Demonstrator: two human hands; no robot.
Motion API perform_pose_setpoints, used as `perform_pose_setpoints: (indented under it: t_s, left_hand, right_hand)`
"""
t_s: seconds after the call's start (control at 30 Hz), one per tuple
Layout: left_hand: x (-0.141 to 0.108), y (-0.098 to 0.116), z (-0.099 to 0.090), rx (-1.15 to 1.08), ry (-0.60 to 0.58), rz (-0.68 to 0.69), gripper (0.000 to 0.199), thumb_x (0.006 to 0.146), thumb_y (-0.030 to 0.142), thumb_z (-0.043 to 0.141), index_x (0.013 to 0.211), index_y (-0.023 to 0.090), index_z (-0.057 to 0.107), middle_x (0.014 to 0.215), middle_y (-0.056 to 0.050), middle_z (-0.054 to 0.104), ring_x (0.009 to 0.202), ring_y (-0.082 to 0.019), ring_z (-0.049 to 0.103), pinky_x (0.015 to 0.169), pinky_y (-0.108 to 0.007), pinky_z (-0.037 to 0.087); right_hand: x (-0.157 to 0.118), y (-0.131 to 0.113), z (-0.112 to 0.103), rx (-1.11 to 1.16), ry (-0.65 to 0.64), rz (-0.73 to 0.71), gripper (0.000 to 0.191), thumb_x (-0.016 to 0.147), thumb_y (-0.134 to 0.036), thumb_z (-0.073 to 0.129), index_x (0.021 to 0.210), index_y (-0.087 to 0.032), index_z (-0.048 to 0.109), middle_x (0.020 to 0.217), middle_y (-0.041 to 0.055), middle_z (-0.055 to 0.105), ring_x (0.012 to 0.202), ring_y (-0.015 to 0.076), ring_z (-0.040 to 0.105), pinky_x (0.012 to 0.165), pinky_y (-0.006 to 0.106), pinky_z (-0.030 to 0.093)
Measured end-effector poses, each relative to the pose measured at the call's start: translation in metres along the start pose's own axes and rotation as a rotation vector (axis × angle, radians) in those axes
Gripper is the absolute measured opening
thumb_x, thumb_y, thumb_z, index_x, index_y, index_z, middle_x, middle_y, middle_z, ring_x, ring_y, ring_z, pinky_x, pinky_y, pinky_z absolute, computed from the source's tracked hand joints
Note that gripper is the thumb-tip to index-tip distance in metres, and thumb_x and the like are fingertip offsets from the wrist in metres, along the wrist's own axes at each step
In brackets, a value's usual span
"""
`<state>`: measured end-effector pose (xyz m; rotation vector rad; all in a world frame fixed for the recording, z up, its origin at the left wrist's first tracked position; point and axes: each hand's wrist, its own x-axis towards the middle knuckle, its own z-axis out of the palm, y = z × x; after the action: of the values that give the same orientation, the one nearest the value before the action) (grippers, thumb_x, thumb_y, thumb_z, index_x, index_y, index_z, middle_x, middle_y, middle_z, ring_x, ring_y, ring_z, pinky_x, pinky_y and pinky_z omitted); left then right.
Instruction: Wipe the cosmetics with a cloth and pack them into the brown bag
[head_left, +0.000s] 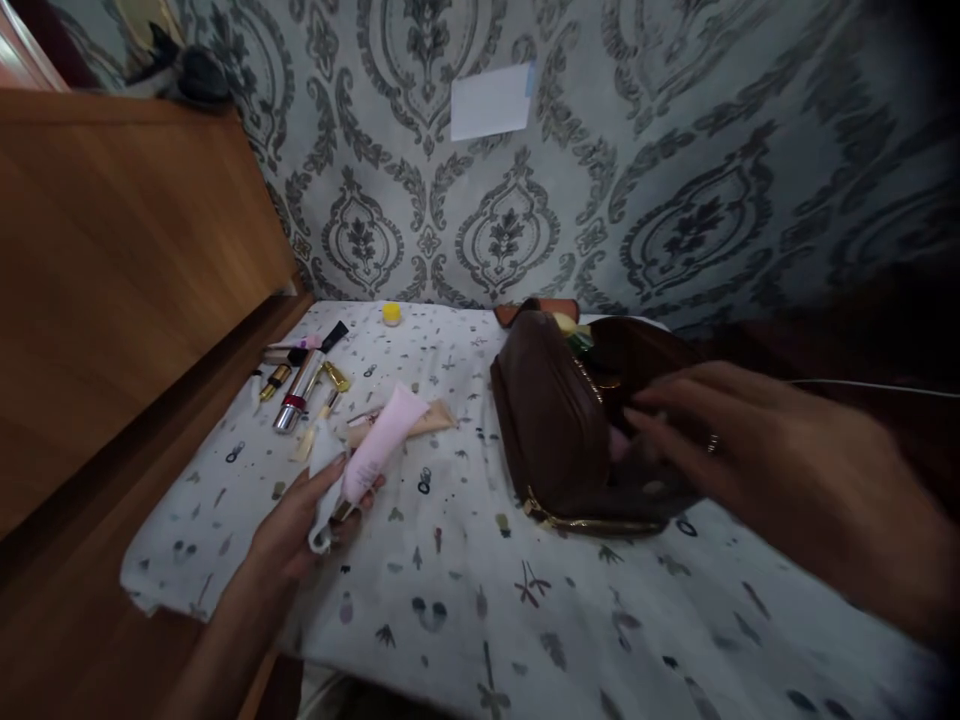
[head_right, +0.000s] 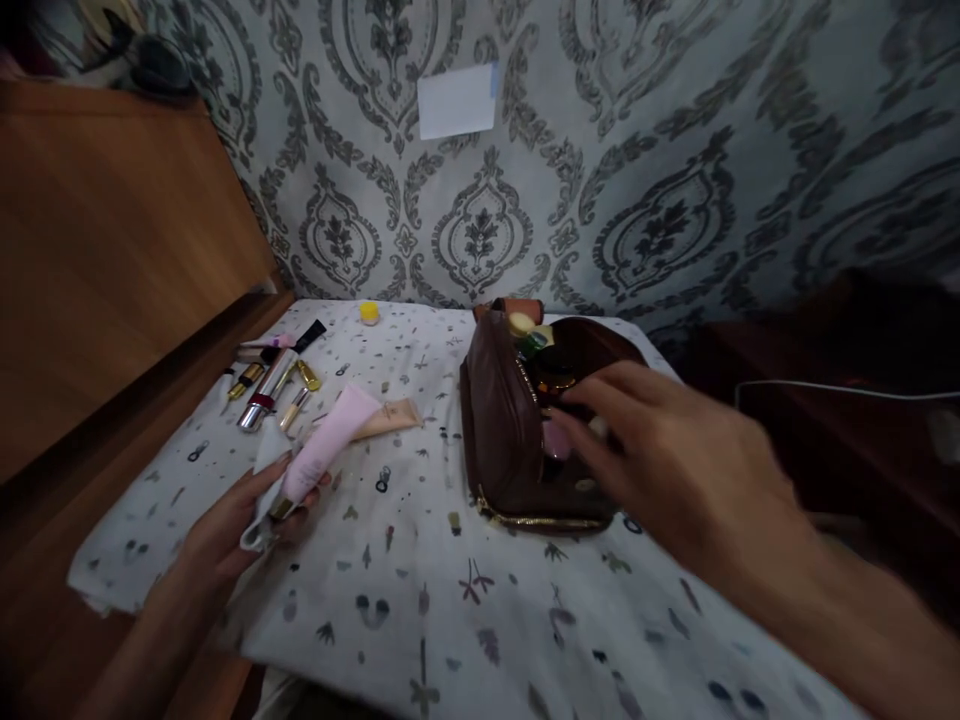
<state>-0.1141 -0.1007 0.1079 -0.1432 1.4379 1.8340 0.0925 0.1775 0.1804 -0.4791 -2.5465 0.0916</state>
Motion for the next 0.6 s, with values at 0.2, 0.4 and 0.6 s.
perform_pose_setpoints:
  t_s: [0.2,0.4,0.6]
  left_hand:
    - [0.000,-0.012,0.020,0.039,-0.218,-0.015,0.045,0.067,0.035,0.084,0.099,0.010,0.063,0.069,-0.009,0.071,0.052,-0.015,0.063,0.036,-0.016,0.039]
    - [-0.004,-0.031,0.029,0.148,-0.358,-0.057,0.059,0.065,0.052,0.084,0.102,0.011,0.062,0.077,-0.008,0.071,0.053,-0.014,0.061,0.037,-0.019,0.042]
    - [0.002,-0.041,0.030,0.333,-0.462,0.043,0.059,0.061,0.039,0.088,0.106,0.015,0.058,0.074,-0.001,0.067,0.054,-0.014,0.060,0.044,-0.022,0.049]
  right_hand:
    - [-0.012,-0.077,0.067,0.810,-0.280,0.161,0.052,0.089,-0.048,0.056,0.132,-0.019,0.052,0.112,0.0117,0.066,0.089,0.0220,0.065,0.069,0.034,0.054]
    - [-0.003,-0.106,0.135,1.601,-0.217,0.634,0.043,0.077,-0.056,0.067,0.099,-0.021,0.055,0.079,-0.0026,0.051,0.066,0.0116,0.050,0.051,0.021,0.040]
    - [-0.017,-0.121,0.146,1.476,-0.114,0.645,0.039,0.079,-0.053,0.066,0.097,-0.020,0.055,0.066,-0.0060,0.043,0.052,0.0099,0.039,0.042,0.021,0.032]
